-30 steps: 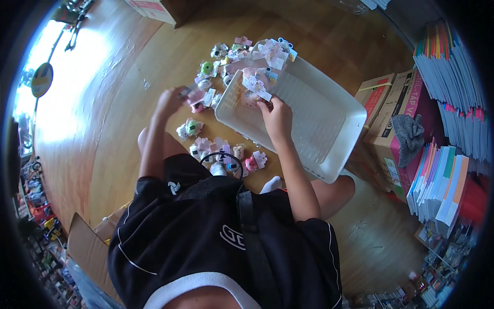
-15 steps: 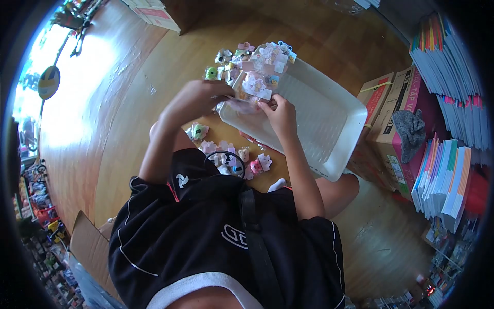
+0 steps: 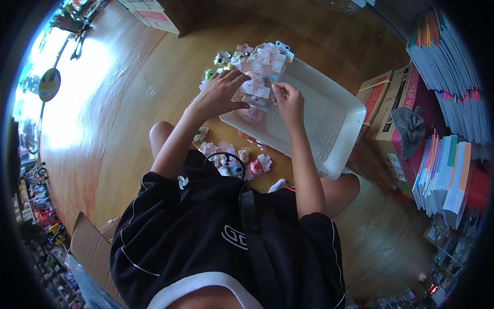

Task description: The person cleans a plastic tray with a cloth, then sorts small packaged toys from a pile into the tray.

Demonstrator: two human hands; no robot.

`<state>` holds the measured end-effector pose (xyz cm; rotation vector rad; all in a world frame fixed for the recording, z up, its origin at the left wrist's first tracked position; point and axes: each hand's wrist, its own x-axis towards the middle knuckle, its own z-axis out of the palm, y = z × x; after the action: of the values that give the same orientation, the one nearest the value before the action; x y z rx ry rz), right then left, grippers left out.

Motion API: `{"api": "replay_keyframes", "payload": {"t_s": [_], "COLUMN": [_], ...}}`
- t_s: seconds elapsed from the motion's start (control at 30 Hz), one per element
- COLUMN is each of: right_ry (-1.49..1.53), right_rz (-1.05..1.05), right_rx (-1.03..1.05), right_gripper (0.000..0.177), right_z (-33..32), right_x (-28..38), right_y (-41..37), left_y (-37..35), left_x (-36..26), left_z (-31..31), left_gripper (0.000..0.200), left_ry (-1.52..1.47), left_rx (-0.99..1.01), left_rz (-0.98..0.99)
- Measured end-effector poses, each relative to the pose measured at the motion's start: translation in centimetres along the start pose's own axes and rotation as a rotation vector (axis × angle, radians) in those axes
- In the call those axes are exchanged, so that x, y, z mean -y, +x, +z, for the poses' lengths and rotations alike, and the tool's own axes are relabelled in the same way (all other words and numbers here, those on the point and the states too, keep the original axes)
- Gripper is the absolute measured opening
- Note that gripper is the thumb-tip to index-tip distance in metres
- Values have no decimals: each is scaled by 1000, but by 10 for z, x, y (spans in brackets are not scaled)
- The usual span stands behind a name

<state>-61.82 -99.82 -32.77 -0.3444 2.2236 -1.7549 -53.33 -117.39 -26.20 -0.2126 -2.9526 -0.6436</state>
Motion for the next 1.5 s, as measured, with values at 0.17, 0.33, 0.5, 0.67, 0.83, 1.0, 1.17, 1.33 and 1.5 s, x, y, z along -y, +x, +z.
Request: {"api": "replay_keyframes", "payload": {"t_s": [0.17,0.33,0.5,0.67,0.83,1.0,1.17,1.33,1.5], "right_ry": [9,-44,-54,-146,-63,-319,-462,-354,-236], "right_rz": [-5,115,-106,-34,-93,-285,-223,20,-229], "right_rx": [99,195,233,259,240,297,244,365,225], "right_gripper": [18,20,28,26,29,44,47,45,36], "right_z": [4,2,7,6,12,16,7,4,4], "right_x": [-2,12,-4,-16,-5,-7,-9,3,3], "right_y": [18,19,28,20,3,6,5,4,0], "left_y": [21,14,-11,-27,-30,-26,-23,-16,-12], "left_x": [7,3,-6,-4,-6,0,7,11,13], "left_z": [19,19,16,25,29,34,36,39,40], "left_gripper": [65,56,38,36,35,33,28,26,28], "left_ry": [-41,50,-89,-165,-212,-211,-288,-331,-402], "left_rx": [-6,41,62,110,60,66,21,-8,-21], "left_rz": [166,114,155,124,68,132,104,110,109]}}
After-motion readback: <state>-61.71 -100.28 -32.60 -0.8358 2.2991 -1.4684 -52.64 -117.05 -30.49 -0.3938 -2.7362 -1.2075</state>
